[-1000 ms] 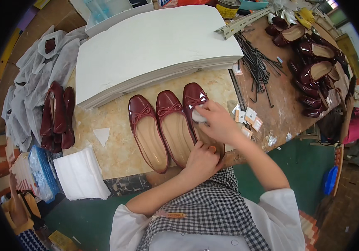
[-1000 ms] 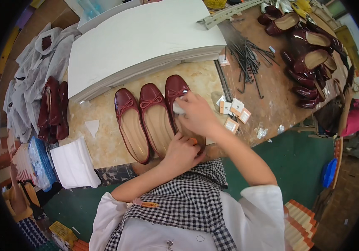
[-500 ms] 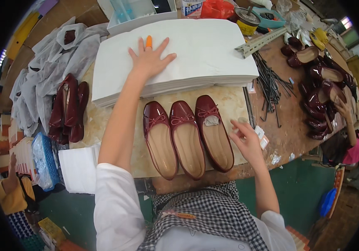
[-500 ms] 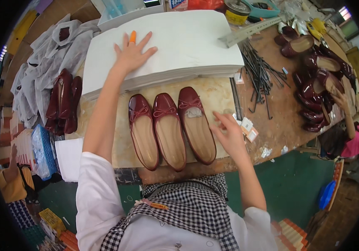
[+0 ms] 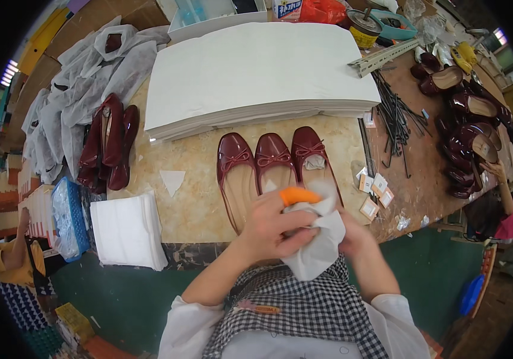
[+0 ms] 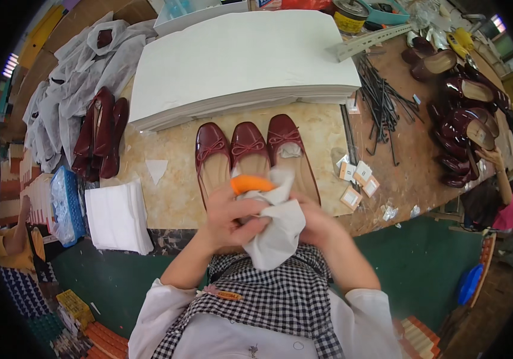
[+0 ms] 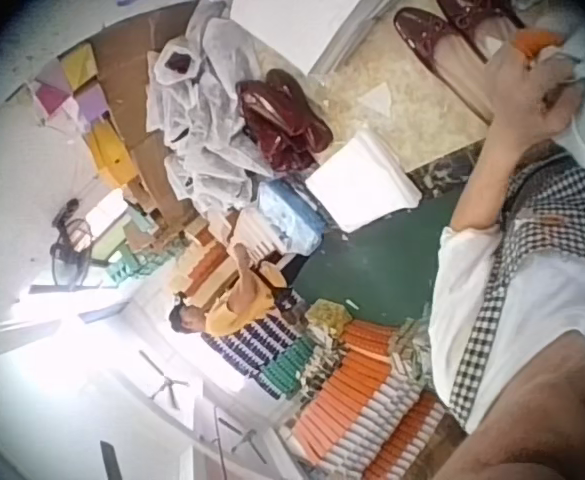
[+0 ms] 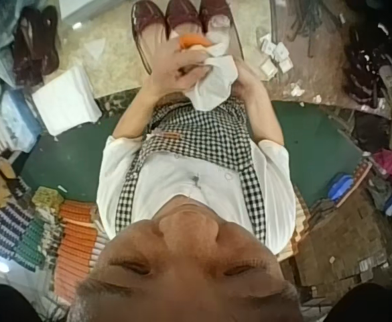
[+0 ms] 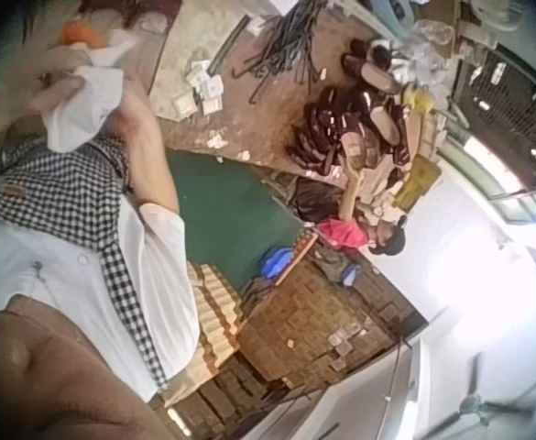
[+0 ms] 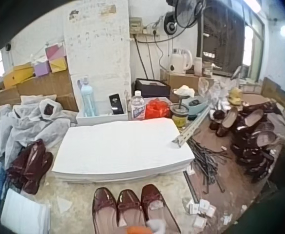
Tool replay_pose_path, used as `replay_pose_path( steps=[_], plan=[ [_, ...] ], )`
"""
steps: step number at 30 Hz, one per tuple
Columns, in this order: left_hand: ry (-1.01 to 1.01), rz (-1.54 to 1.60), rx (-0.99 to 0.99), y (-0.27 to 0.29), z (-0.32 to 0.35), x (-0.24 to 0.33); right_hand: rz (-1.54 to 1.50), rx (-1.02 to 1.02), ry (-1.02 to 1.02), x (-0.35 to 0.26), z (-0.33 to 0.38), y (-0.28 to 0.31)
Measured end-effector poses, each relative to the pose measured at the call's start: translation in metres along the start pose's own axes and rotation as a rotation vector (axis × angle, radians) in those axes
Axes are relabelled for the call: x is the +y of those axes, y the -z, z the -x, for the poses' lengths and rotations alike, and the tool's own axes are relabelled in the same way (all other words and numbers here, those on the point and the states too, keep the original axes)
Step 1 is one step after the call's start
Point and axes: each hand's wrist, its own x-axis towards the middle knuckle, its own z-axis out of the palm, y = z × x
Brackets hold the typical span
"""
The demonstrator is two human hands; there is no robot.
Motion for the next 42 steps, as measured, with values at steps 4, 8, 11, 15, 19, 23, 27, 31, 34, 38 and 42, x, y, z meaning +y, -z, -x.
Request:
replay_pose_path(
  steps=[4,8,11,15,19,23,27,31,34,38,42],
  plan=[
    [0.796,0.076,0.354,0.005,-0.006,-0.003,0.925,0.011,0.744,-0.003,-0.011,-0.021],
    [0.713,0.479,0.392,-0.019,0.011,-0.006,0.984,0.108,0.720,0.001,-0.037,-0.025],
    [0.492,-0.172,-0.353,-0.015,0.037,-0.018,0.934,0.229,0.659,-0.011,-0.062,0.012],
    [0.327,-0.278,-0.494,-0.046,0.054,0.012,1.781,0.171,0.856,0.022,-0.070,-0.010],
    [0.258,-0.307,-0.462,-0.052,0.046,0.011,2.070,0.319,0.876,0.018,-0.132,-0.031],
    [0.374,-0.262,-0.440,-0.053,0.053,0.006,1.510,-0.060,0.925,-0.001,-0.096,-0.024],
    [0.243,-0.320,-0.510,-0.053,0.045,0.014,1.872,0.451,0.877,-0.015,-0.134,-0.020],
    [0.193,-0.340,-0.774,-0.034,0.021,0.000,1.783,0.471,0.926,-0.006,-0.146,-0.016],
    [0.155,-0.596,-0.397,0.016,-0.093,-0.057,1.520,0.347,0.959,-0.017,-0.103,-0.009],
    [0.173,-1.207,0.147,0.052,-0.112,-0.201,1.373,0.175,0.921,-0.002,-0.049,-0.009],
    [0.295,-0.767,0.014,0.032,-0.124,-0.145,1.115,0.218,0.709,0.004,-0.019,0.013]
  ],
)
